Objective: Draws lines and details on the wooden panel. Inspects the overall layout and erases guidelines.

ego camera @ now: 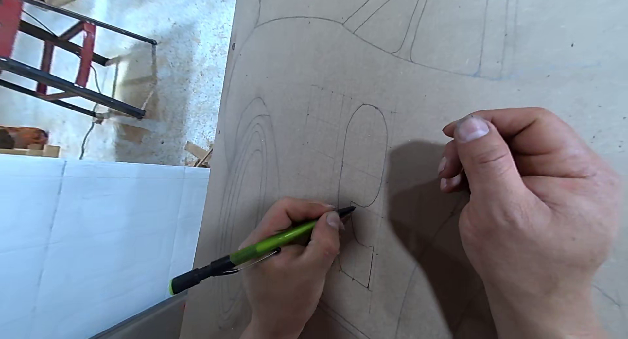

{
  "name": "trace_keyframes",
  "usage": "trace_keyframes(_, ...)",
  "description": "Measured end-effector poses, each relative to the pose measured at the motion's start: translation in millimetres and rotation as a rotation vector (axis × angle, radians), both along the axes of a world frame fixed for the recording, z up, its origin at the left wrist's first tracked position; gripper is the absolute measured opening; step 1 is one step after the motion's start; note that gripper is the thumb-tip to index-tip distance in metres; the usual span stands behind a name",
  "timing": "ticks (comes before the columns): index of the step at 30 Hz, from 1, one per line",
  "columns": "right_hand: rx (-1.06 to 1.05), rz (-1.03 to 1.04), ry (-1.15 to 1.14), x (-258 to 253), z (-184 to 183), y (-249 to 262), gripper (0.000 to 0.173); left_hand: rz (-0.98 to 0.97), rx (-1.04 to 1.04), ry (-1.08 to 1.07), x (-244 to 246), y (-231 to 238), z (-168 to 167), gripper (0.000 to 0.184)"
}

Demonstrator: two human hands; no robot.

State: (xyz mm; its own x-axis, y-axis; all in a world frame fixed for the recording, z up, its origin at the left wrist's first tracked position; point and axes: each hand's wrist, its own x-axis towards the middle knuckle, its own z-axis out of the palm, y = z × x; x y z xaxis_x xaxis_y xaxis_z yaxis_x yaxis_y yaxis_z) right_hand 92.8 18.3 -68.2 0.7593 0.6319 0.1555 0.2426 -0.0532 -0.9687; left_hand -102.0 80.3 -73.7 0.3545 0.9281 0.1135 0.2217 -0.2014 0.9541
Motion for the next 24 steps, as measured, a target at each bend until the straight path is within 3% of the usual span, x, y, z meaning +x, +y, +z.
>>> trace_keyframes(7,0.003,-0.012,0.004,-0.7,-0.4,0.3,0.016,-0.102,-0.160,-0.126,-7.5,17.3,4.0,0.011)
trace_keyframes(11,-0.006,-0.027,0.004,-2.2,-1.8,0.3,0.017,-0.321,-0.170,0.035,-3.6,71.5,17.7,0.013)
trace_keyframes(15,0.010,-0.040,0.021,-2.4,-3.7,0.1,0.017,-0.552,-0.122,0.073,32.1,122.1,19.9,0.005)
trace_keyframes(24,0.024,-0.047,0.038,-3.1,-3.9,1.4,0.015,-0.491,-0.045,0.075,46.1,124.3,7.4,0.003)
